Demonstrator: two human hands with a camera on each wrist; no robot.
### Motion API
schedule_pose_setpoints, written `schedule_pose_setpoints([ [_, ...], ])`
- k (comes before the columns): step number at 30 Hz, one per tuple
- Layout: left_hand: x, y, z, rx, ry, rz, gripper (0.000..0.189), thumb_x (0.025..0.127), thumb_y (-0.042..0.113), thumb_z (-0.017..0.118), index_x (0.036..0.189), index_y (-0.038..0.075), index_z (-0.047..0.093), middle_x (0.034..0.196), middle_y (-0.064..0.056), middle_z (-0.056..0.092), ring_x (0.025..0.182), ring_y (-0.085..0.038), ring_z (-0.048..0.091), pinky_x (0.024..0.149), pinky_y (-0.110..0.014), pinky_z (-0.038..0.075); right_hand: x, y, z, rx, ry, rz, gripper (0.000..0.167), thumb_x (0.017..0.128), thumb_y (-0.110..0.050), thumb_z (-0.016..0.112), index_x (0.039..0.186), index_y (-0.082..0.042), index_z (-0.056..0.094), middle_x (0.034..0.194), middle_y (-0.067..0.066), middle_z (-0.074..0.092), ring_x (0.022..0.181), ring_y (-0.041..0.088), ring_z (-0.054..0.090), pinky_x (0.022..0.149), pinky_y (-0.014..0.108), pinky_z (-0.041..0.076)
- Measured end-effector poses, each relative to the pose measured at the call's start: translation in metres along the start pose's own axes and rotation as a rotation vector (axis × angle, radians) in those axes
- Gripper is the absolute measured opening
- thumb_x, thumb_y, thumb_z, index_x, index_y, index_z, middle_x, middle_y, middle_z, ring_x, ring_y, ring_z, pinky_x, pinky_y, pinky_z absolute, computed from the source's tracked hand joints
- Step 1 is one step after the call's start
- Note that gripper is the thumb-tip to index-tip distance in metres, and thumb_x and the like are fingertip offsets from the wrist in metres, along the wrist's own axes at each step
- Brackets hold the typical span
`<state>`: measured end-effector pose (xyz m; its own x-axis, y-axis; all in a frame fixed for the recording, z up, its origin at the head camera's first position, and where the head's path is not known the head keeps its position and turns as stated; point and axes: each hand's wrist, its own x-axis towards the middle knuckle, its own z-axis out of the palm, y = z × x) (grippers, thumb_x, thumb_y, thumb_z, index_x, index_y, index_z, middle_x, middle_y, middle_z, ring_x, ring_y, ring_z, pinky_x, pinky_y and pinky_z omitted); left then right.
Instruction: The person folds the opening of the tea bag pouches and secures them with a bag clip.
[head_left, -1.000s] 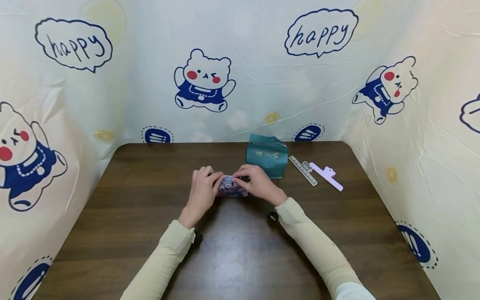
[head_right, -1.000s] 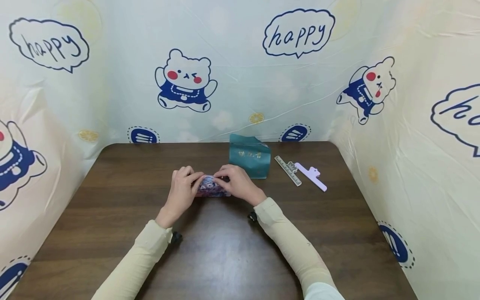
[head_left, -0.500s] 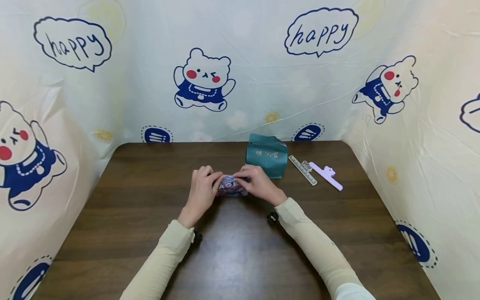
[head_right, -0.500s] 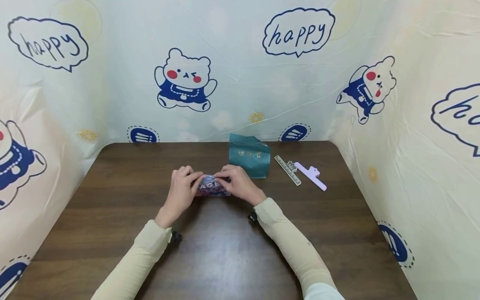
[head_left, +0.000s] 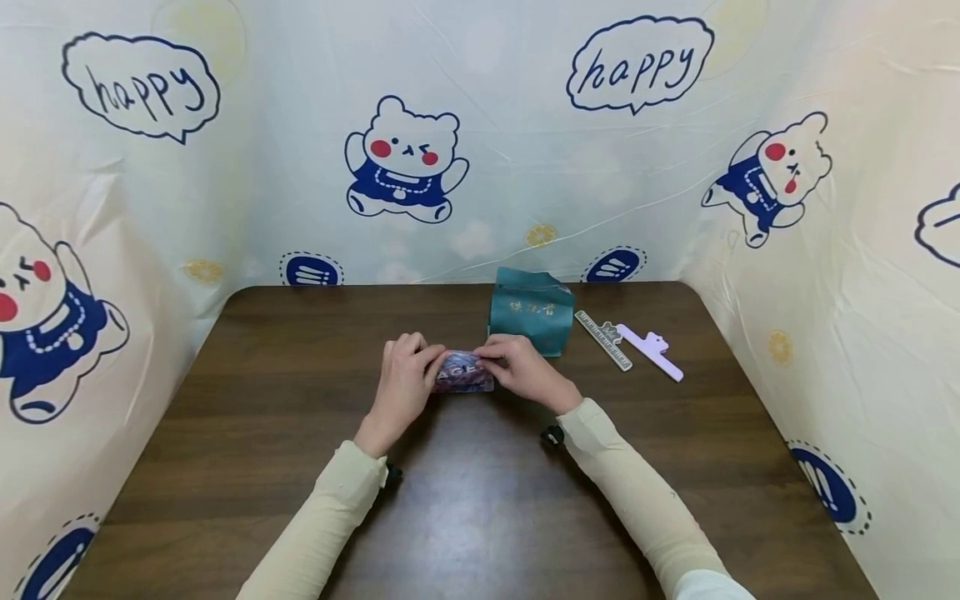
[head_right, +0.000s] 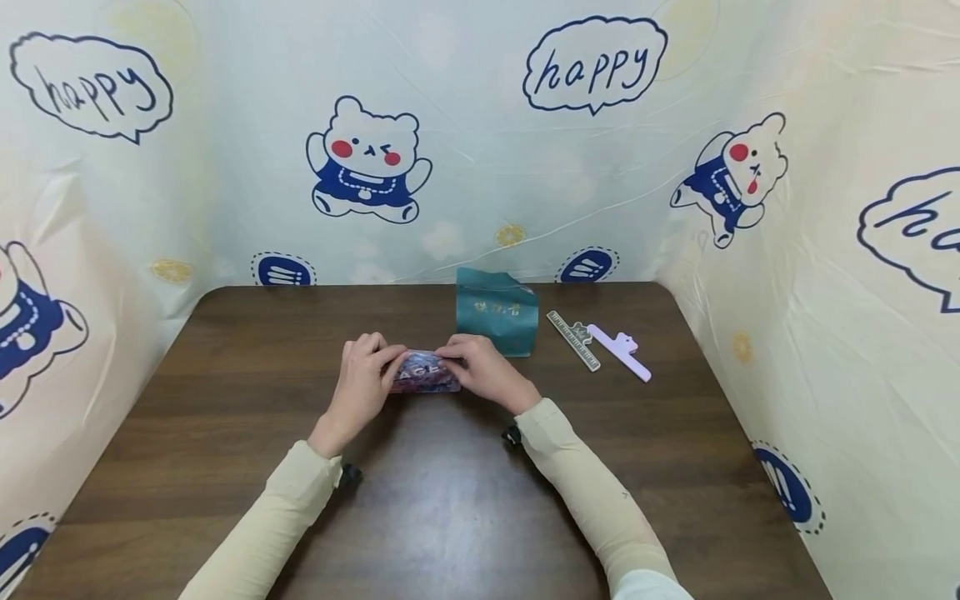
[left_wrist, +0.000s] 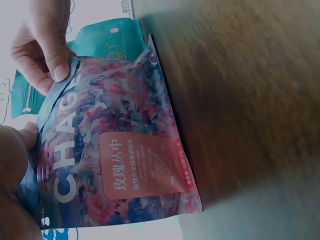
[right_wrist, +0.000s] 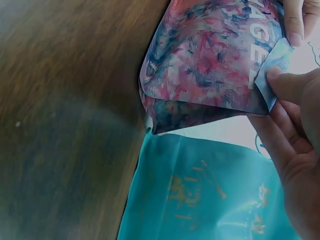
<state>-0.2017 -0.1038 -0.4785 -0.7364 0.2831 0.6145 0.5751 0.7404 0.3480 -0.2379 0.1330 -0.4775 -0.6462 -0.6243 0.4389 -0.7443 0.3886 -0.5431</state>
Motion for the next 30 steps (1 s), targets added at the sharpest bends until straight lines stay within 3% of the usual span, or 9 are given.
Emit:
schedule_pose_setpoints([
  [4,0.001,0.0012,-0.0007,-0.003,-0.007,-0.003,0.014,0.097,0.019,0.071,0.097,0.007,0.079,0.077,-0.003,0.049,0.072,-0.023,0.043,0.073,-0.038,0.027,0.0018,0.0001,-0.0011,-0.038,0.009,-0.031,0.02,0.093,0.002,0.07,0.111,-0.002,0.078,0.099,0.007,0.073,0.085,0.013,0.067,0.075,0.025,0.056],
  [13,-0.0001,0.0019,-0.0022,-0.006,-0.008,-0.007,0.014,0.096,0.018,0.072,0.098,0.006,0.079,0.078,-0.003,0.05,0.072,-0.022,0.044,0.073,-0.037,0.027,-0.0009,-0.0021,-0.0047,-0.011,-0.015,0.046,0.018,0.094,-0.006,0.072,0.111,-0.006,0.078,0.1,0.005,0.074,0.089,0.011,0.067,0.079,0.026,0.057],
  [22,-0.0008,0.0034,-0.0028,-0.004,-0.014,-0.001,0.015,0.097,0.019,0.071,0.098,0.006,0.08,0.077,-0.003,0.049,0.071,-0.022,0.043,0.072,-0.037,0.027,-0.0042,0.002,-0.0055,-0.034,-0.037,-0.014,0.026,0.094,0.005,0.067,0.116,-0.004,0.076,0.1,0.005,0.072,0.083,0.011,0.062,0.071,0.024,0.053],
  [30,-0.0016,0.0045,-0.0032,0.0,-0.021,-0.004,0.016,0.097,0.019,0.071,0.099,0.006,0.08,0.078,-0.003,0.049,0.072,-0.022,0.043,0.073,-0.038,0.026,-0.0052,0.0037,-0.0082,-0.028,-0.074,-0.007,0.029,0.095,0.007,0.063,0.119,-0.005,0.075,0.103,0.004,0.072,0.091,0.01,0.065,0.08,0.025,0.056],
])
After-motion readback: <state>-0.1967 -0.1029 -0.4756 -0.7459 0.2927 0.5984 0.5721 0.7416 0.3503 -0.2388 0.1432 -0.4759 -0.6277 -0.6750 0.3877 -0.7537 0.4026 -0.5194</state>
